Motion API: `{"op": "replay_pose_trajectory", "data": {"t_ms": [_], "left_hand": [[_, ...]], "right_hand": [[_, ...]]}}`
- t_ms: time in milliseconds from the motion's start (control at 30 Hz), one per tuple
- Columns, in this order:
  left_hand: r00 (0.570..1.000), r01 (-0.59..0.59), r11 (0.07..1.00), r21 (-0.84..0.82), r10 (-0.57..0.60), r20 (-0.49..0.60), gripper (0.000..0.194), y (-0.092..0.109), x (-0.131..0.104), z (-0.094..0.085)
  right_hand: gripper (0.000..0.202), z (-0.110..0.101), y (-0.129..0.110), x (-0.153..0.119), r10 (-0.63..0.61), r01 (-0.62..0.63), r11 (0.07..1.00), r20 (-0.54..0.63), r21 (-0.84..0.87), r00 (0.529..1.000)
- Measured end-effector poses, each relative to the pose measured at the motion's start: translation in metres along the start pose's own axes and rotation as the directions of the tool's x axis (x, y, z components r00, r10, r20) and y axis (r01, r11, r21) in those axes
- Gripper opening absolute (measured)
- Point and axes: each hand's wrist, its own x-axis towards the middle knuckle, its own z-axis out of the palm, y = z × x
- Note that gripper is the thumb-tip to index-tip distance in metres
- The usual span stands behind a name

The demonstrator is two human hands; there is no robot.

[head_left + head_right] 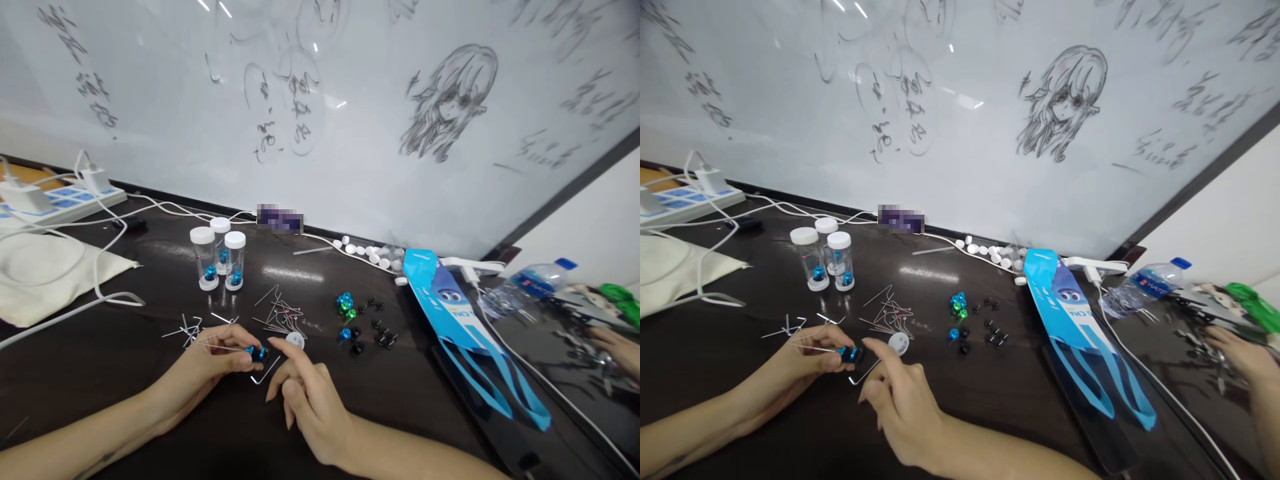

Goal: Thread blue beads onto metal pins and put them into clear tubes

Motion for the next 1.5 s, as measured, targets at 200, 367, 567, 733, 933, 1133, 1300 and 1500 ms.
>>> {"op": "replay_pose_trajectory", "data": {"t_ms": [200,367,567,733,933,1133,1300,1500], "left_hand": [[1.0,0.002,1.0,0.002,-0.002,0.007,0.013,-0.0008,0.0002,-0.0005],[1.0,0.0,1.0,0.0,0.0,-0.004,0.014,0.0018,-0.0008,0.002],[1.0,0.0,1.0,0.007,0.0,-0.013,0.015,0.0025,-0.0008,0.0029],[1.0,0.003,1.0,-0.008,-0.003,-0.028,0.015,0.0038,-0.0013,0.0051],[1.0,0.002,1.0,-0.009,-0.002,-0.022,0.015,0.0037,0.0002,0.0054],[1.0,0.003,1.0,-0.004,-0.003,-0.016,0.015,0.0023,-0.0009,0.0036],[1.0,-0.001,1.0,-0.005,0.001,-0.03,0.015,0.0032,-0.0006,0.0048],[1.0,-0.014,1.0,-0.008,0.014,-0.01,0.016,0.0011,0.001,0.0027]], "right_hand": [[0.047,-0.0006,-0.0009,0.0002,-0.012,0.012,1.0,0.007,-0.016,1.0],[0.049,-0.0006,-0.0015,0.0006,-0.028,0.028,0.999,0.005,-0.019,1.0],[0.051,-0.0016,-0.0023,0.0001,-0.034,0.034,0.999,0.012,-0.029,0.999],[0.053,-0.0015,-0.0029,0.0,-0.038,0.038,0.999,-0.005,-0.011,0.999],[0.055,-0.0023,-0.0041,0.0,-0.064,0.064,0.997,-0.002,-0.047,0.998],[0.06,-0.0014,-0.0026,-0.0007,-0.156,0.158,0.982,0.024,-0.108,0.987],[0.063,-0.0013,-0.0025,-0.0008,-0.15,0.153,0.981,0.038,-0.117,0.988],[0.062,-0.0022,-0.0036,-0.0001,-0.106,0.106,0.992,0.007,-0.069,0.994]]}}
